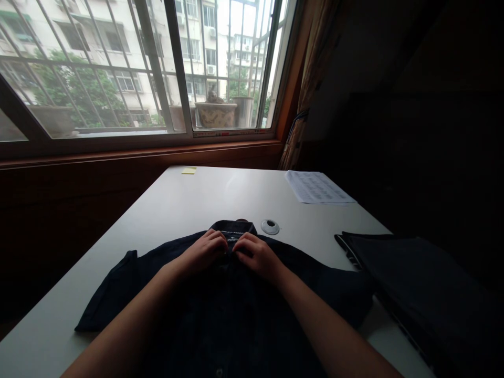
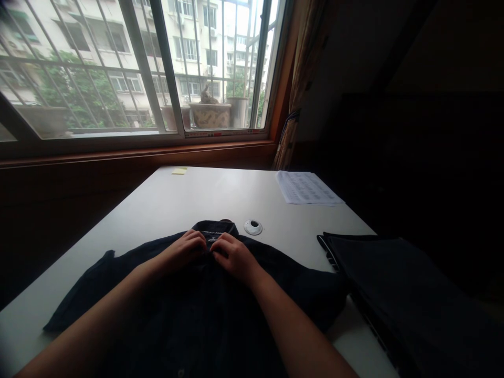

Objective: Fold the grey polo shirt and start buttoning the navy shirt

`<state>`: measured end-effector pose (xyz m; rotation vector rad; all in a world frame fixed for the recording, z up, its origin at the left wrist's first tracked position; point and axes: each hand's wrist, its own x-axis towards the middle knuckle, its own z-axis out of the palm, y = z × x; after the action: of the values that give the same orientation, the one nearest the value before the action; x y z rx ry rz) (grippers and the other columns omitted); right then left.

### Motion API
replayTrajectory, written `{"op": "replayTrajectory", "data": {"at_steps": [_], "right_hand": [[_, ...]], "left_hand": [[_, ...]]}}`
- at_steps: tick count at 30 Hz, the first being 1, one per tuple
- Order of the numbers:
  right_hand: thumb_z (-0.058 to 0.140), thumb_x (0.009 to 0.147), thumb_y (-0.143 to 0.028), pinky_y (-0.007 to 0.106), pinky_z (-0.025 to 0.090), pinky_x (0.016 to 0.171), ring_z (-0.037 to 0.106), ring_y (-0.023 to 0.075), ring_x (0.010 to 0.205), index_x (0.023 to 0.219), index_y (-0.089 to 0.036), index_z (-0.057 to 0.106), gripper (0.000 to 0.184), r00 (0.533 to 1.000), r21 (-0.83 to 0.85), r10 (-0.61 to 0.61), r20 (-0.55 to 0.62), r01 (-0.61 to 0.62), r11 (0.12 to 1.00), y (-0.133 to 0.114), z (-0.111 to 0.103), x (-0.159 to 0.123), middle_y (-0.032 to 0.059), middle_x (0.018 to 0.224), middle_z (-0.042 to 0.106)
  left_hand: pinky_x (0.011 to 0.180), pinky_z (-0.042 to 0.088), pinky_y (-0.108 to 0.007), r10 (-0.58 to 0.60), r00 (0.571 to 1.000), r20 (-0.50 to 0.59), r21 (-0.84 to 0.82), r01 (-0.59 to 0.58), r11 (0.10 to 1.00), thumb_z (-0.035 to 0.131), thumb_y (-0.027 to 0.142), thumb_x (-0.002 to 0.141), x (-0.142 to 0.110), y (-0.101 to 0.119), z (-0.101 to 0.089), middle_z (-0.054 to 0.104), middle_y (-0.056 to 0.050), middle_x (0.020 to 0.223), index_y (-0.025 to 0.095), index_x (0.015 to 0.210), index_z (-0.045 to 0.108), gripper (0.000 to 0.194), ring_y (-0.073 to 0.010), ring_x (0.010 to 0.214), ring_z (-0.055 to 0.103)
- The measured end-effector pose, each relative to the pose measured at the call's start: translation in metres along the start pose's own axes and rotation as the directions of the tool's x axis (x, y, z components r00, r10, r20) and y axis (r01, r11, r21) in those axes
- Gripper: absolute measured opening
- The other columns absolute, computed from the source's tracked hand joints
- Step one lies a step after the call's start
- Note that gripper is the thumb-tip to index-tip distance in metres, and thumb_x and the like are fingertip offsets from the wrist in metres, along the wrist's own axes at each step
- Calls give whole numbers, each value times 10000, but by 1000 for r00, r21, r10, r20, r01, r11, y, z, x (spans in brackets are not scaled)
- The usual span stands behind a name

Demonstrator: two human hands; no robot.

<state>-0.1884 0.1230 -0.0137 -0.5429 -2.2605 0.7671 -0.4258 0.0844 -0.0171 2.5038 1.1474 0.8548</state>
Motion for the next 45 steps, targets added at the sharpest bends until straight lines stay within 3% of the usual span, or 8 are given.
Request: {"op": "replayTrajectory", "data": {"at_steps": [18,37,45], "right_hand": [[624,924,-204,316,530,825,636,182,900,997,-239,691,105,997,25,-31,-72,33,999,-5,1,2,43,996,620],[600,933,-213,323,525,817,652,194,881,976,-239,673,89,999,-85,-17,-31,14,996,-2,2,2,39,936,663],[638,905,-227,345,524,841,676,206,900,965,-236,694,82,996,-28,46,-77,-48,998,-1,1,4,36,934,721]], "left_hand": [[789,520,-319,-75,985,-154,-80,63,995,641,216,929,5,8,9,689,-41,896,194,897,679,55,-191,864,618],[721,543,-270,-165,975,-150,-72,156,985,678,264,891,3,2,12,723,-19,865,205,923,709,75,-164,762,679],[704,545,-247,-240,961,-136,-248,202,947,685,273,885,3,12,8,738,-11,855,192,952,694,106,-154,745,693]]}}
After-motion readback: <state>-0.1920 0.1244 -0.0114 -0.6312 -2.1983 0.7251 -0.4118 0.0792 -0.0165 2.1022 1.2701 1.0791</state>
